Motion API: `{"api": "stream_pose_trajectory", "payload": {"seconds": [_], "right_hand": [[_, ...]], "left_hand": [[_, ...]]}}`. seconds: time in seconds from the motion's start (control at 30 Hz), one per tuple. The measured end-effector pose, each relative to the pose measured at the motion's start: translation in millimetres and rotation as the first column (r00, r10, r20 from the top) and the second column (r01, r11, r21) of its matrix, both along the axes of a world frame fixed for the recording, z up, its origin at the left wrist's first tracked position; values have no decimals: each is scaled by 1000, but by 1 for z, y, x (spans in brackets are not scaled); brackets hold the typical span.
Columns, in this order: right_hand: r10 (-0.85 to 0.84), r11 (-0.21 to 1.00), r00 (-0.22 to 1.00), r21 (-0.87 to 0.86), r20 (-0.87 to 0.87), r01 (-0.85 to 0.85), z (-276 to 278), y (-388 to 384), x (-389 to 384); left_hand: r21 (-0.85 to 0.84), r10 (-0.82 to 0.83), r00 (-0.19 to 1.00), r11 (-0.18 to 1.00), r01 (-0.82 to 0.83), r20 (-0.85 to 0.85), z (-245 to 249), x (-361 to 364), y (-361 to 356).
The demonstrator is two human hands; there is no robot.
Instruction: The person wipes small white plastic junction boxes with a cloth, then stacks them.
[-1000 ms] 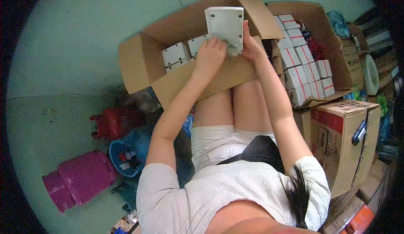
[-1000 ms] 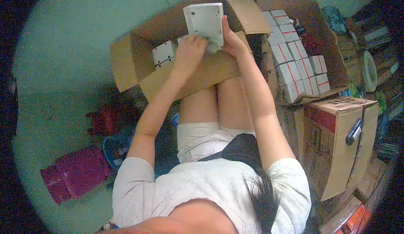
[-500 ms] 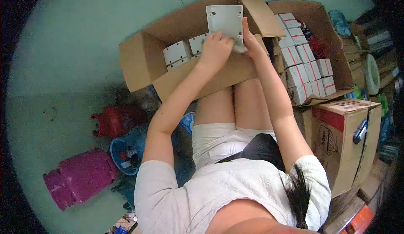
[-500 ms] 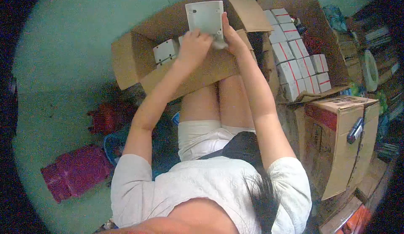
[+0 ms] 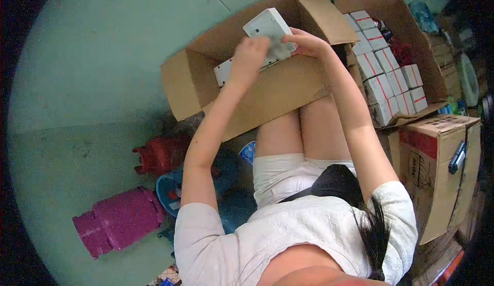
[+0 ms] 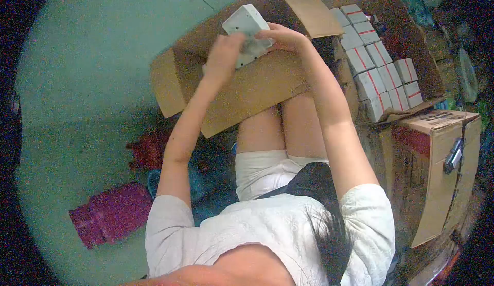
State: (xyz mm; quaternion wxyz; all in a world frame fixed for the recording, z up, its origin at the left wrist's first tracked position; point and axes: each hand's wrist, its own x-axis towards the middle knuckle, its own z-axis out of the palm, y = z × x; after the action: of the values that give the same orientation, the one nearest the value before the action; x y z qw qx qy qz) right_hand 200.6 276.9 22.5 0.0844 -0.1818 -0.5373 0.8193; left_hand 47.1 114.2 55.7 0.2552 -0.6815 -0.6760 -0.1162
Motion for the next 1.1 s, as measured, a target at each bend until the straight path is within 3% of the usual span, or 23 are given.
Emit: {"api": "stream_pose_trajectory", "payload": {"seconds": [0.07, 0.13, 0.17, 0.3, 0.37, 0.5, 0.57, 0.6, 0.67, 0.7, 0.77, 0.8, 0.87, 1.0, 1.1], "right_hand": [[-11, 1000, 999, -7, 30, 11, -7, 3, 2], [85, 995, 994, 59, -62, -81, -23, 8, -4], [81, 995, 995, 55, -61, -78, -32, 12, -3], [42, 994, 997, 108, -71, -34, -29, 5, -6], [36, 993, 996, 113, -82, -27, -32, 7, -7], [51, 960, 999, 274, 18, -54, -24, 8, -4], [49, 941, 997, 332, 67, -68, -22, 7, -2], [45, 961, 998, 270, 45, -56, -21, 5, -3], [39, 979, 999, 202, 16, -41, -19, 3, -4], [51, 979, 998, 198, 22, -54, -12, 2, -1], [68, 978, 997, 198, 26, -72, -14, 2, -3], [78, 975, 996, 208, 37, -84, -21, 6, -7], [79, 971, 996, 222, 41, -86, -25, 11, -11], [119, 985, 993, 124, -9, -117, -26, 8, -12], [118, 980, 993, 156, 31, -122, -23, 9, -11]], "left_hand": [[-200, -262, 949, 953, 226, -175, -32, 4, -3], [-284, -266, 942, 937, 203, -203, -31, 1, -4], [-361, -262, 936, 918, 167, -234, -30, -1, -5], [-396, -326, 876, 902, 174, -357, -17, -8, 5], [-436, -327, 808, 895, 97, -491, -16, -5, 11], [-467, -327, 817, 881, 81, -475, -19, 0, 26], [-379, -135, 937, 925, 3, -323, 8, 7, 31], [-380, -136, 936, 925, 2, -326, 18, 6, 33], [-128, -127, 936, 988, 89, -328, 31, 2, 35], [-133, -129, 935, 987, 89, -331, 26, 0, 33], [-450, -89, 915, 887, -108, -394, -2, -8, 25], [-446, -87, 913, 888, -110, -398, -20, -12, 19], [-388, -165, 976, 916, 99, -141, -48, -17, 7], [-370, -195, 977, 917, 151, -84, -22, -22, 7], [-303, -78, 973, 953, 9, -219, -14, -20, 11]]}}
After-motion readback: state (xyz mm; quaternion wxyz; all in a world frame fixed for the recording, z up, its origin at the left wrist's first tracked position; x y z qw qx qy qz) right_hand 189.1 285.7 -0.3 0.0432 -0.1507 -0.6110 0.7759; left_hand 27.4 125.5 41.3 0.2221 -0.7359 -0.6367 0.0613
